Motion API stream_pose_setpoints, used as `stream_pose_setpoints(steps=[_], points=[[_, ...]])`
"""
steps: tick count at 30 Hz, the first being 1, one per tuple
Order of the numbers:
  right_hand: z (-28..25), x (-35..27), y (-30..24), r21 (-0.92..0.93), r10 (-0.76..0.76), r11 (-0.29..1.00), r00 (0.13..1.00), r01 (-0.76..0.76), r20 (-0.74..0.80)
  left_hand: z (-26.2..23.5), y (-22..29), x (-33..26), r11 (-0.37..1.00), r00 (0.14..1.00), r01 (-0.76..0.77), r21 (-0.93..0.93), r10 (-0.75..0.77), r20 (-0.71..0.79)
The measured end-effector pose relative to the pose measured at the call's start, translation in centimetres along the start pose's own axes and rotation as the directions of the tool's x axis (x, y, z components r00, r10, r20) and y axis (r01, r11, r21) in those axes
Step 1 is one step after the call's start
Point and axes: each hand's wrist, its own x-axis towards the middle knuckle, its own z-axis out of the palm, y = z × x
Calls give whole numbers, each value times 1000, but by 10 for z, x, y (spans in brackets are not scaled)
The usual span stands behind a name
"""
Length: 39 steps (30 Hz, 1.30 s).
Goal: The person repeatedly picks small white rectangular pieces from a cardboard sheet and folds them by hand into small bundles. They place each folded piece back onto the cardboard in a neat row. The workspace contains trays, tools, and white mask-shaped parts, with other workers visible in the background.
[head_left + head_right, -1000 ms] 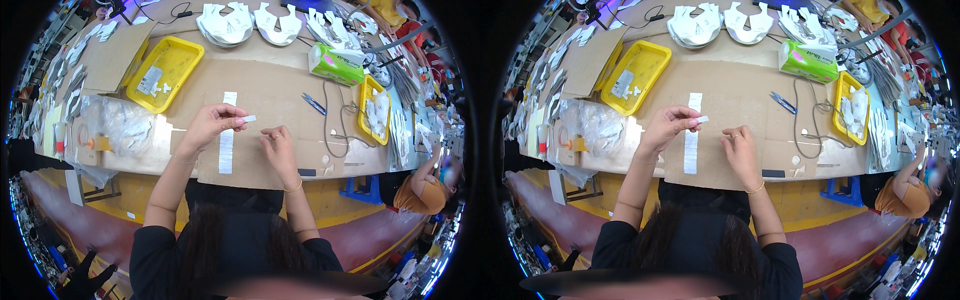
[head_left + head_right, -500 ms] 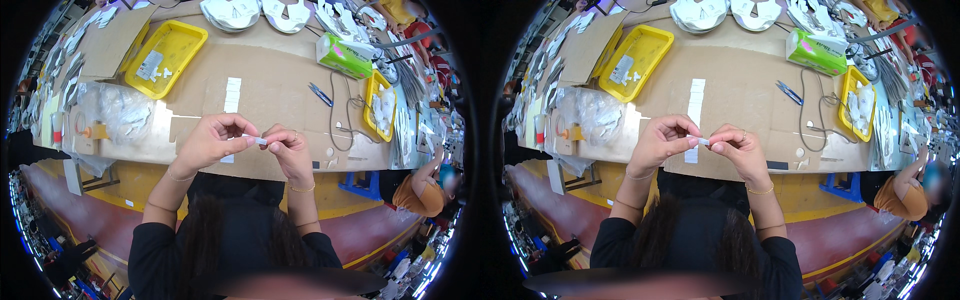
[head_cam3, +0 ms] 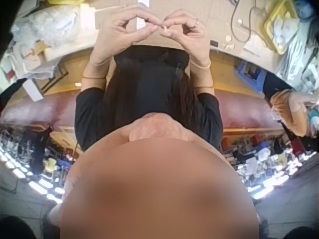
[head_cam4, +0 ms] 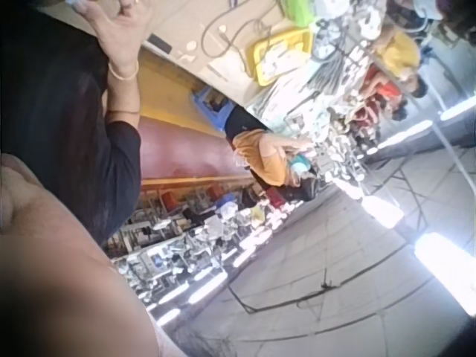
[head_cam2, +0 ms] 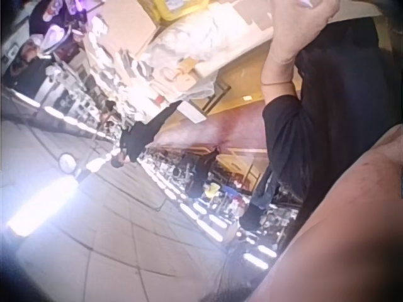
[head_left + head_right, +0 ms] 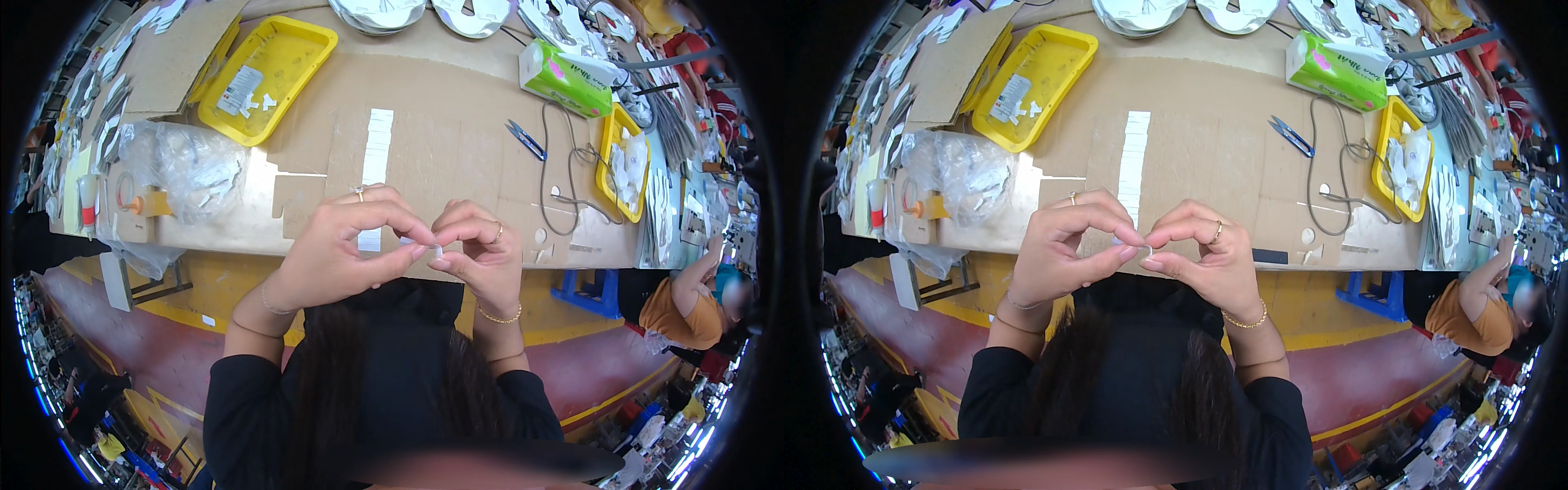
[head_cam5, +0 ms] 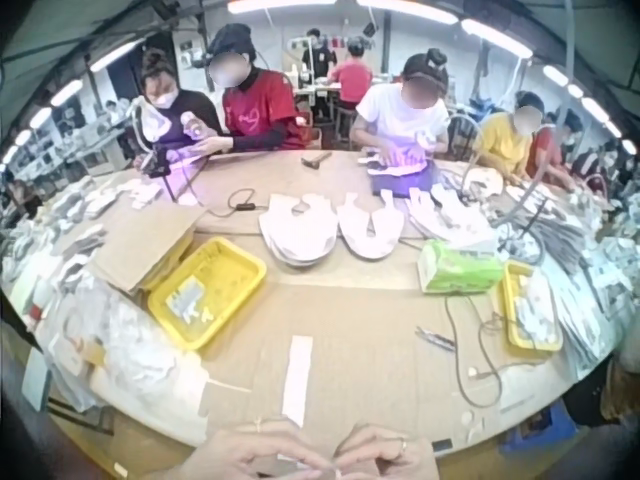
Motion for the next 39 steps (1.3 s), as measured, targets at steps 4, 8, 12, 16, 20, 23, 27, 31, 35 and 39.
stream_pose_setpoints(steps=[4, 8, 12, 16, 20, 23, 27, 31, 35, 39], points=[[1, 1, -4, -94, -62, 994, 998, 62, 5, -2, 2, -1, 996, 998, -65, 63, 65, 12], [3, 2, -7, -126, -79, 989, 997, 78, -6, -1, 4, -3, 989, 995, -100, 109, 102, -9], [3, 3, -10, -173, -88, 981, 996, 87, 0, 1, 5, -4, 986, 991, -119, 119, 126, -48], [3, 4, -12, -190, -87, 978, 996, 86, 3, 1, 5, -4, 980, 989, -134, 149, 142, -42], [4, 4, -10, -170, -79, 982, 997, 77, -7, 0, 4, -4, 976, 989, -141, 167, 148, -28], [3, 5, -9, -165, -79, 983, 997, 78, 1, -1, 4, -4, 969, 987, -152, 196, 158, -15], [2, 4, -9, -157, -82, 984, 997, 82, 5, 0, 3, -4, 967, 986, -161, 196, 166, -11], [3, 1, -8, -72, -46, 996, 999, 45, -11, 1, 2, -5, 968, 985, -163, 191, 170, -16], [0, -1, -3, 26, -59, 998, 998, 58, 12, 2, 2, -6, 973, 987, -152, 173, 158, -26], [-6, 1, -1, 96, -95, 991, 993, 88, 71, 3, -1, -6, 982, 993, -110, 151, 113, -16]])
